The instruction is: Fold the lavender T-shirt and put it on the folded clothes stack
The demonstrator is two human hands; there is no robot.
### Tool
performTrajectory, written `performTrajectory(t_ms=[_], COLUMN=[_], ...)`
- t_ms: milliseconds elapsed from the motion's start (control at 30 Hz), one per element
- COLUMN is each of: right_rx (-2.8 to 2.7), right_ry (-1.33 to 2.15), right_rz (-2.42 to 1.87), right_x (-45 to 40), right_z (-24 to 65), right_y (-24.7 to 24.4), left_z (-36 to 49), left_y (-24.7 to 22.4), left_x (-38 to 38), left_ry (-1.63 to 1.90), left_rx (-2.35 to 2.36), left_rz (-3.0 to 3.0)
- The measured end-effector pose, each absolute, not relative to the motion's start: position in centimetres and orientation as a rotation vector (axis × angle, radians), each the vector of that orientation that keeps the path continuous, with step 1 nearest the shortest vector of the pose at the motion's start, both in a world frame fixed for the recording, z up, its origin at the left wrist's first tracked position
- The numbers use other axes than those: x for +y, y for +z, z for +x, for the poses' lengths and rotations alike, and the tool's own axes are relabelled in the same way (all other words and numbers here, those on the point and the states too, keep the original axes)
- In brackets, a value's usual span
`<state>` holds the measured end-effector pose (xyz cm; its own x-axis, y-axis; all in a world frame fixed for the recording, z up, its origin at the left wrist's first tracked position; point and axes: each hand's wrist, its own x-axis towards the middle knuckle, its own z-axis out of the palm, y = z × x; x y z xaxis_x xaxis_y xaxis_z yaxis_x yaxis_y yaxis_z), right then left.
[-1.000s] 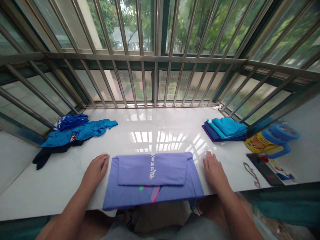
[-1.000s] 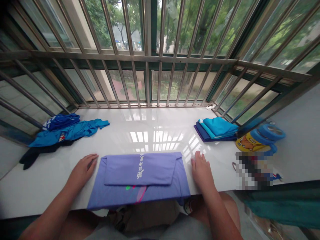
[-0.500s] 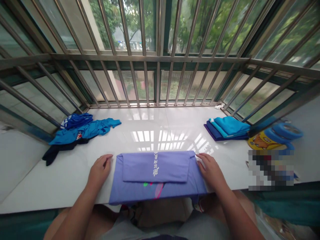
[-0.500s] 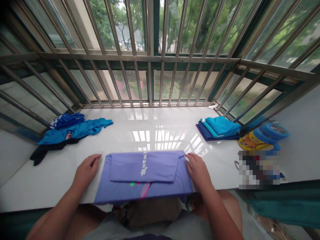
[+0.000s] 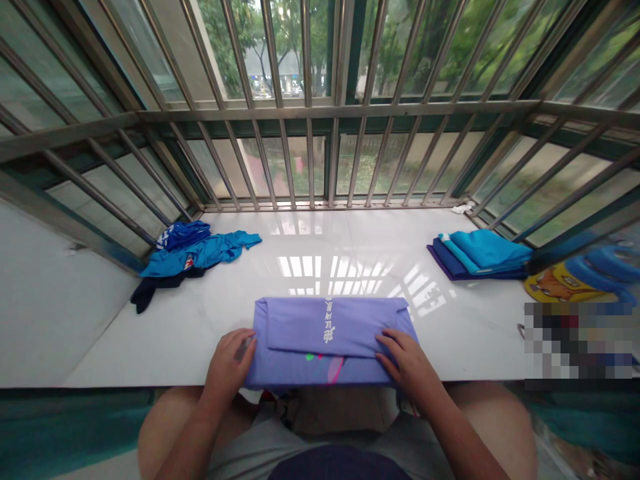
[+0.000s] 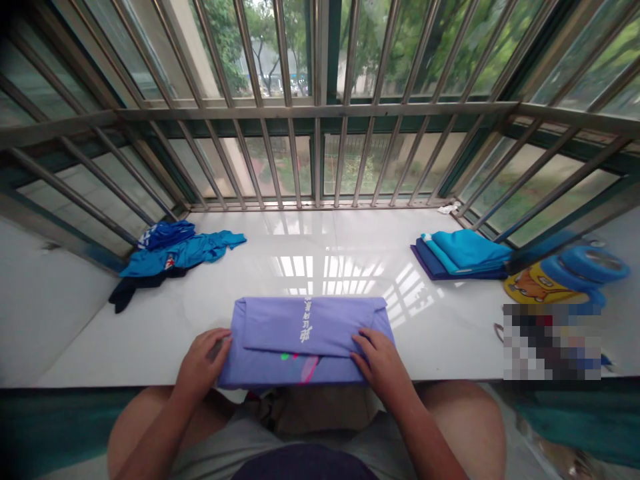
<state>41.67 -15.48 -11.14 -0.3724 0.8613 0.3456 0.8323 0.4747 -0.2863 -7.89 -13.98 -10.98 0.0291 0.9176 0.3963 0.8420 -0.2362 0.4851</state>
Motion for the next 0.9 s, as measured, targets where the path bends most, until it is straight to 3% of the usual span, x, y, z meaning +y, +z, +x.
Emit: performTrajectory(t_ms=[467, 900], right_rx=[-2.201, -2.292], right_ry=[0.244, 0.12], right_rz=[-1.536, -1.498], right_x=[-14.9, -16.4], right_z=[43.3, 44.5], right_y=[-10.2, -10.6], left_z=[-2.8, -3.1], left_y=[-10.1, -10.6], left_x=[-13.0, -15.8], left_ry=[0.837, 0.738], left_rx=[1.708, 1.693], left_rz=[2.193, 2.125])
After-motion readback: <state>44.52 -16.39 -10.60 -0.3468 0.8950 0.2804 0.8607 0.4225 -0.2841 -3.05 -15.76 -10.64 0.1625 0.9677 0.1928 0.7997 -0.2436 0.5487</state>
